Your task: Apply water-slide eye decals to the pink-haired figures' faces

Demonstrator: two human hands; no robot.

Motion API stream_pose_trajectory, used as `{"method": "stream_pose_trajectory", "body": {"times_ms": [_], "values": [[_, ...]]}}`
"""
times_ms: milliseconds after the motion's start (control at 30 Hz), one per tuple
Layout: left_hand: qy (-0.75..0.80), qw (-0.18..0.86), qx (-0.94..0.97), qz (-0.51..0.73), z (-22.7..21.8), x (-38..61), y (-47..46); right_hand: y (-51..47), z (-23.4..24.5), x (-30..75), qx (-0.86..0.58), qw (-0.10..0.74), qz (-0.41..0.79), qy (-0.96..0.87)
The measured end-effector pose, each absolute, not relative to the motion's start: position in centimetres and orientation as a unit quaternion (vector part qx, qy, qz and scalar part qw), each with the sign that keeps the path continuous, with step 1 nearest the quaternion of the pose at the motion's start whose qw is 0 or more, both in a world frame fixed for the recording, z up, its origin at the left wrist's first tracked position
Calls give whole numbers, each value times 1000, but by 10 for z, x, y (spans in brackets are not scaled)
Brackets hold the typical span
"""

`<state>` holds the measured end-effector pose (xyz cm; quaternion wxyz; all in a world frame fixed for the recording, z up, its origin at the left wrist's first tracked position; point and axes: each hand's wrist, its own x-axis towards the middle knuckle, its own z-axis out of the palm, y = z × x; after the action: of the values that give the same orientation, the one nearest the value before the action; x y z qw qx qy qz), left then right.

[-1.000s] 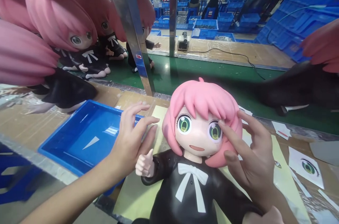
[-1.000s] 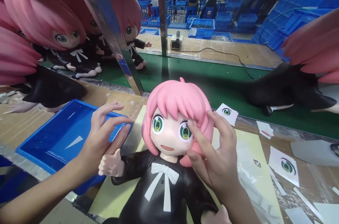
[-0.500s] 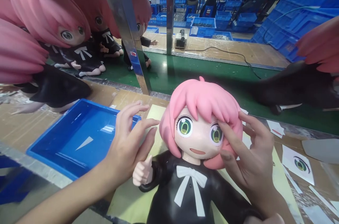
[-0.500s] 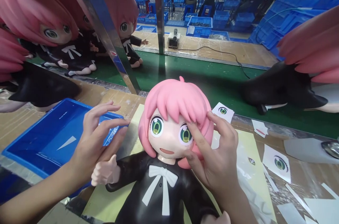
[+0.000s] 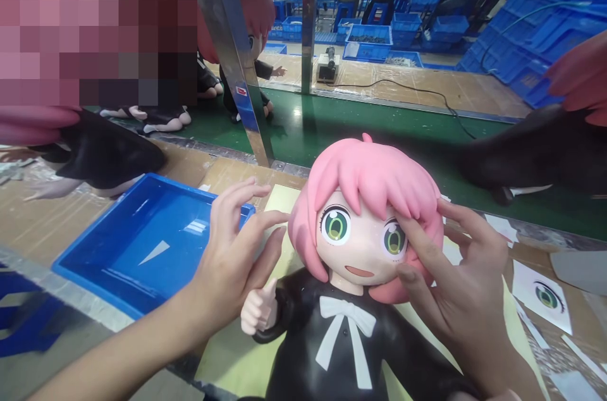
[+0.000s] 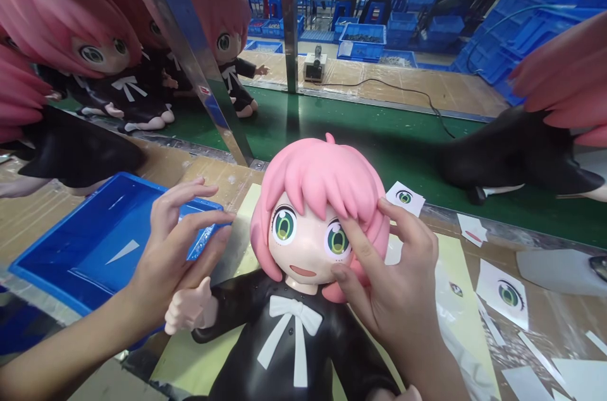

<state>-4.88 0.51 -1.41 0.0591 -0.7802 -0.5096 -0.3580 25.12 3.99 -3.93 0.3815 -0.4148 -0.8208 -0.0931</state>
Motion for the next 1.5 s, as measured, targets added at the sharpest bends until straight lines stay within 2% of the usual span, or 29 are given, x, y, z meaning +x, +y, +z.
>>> {"method": "stream_pose_trajectory", "body": {"times_ms": [100, 433, 1033, 1500], "values": [[-511, 60, -781, -355, -13, -48, 4, 39, -41, 252, -411, 384, -91, -822], [-510, 73, -782, -350, -14, -51, 5, 27, -58, 266, -295, 475, -67, -826], [-514, 85, -778, -351, -10, -48, 8, 26, -65, 267, -290, 500, -70, -813], [-519, 79, -775, -352, -11, -49, 6, 25, -67, 267, -302, 486, -82, -816]]}}
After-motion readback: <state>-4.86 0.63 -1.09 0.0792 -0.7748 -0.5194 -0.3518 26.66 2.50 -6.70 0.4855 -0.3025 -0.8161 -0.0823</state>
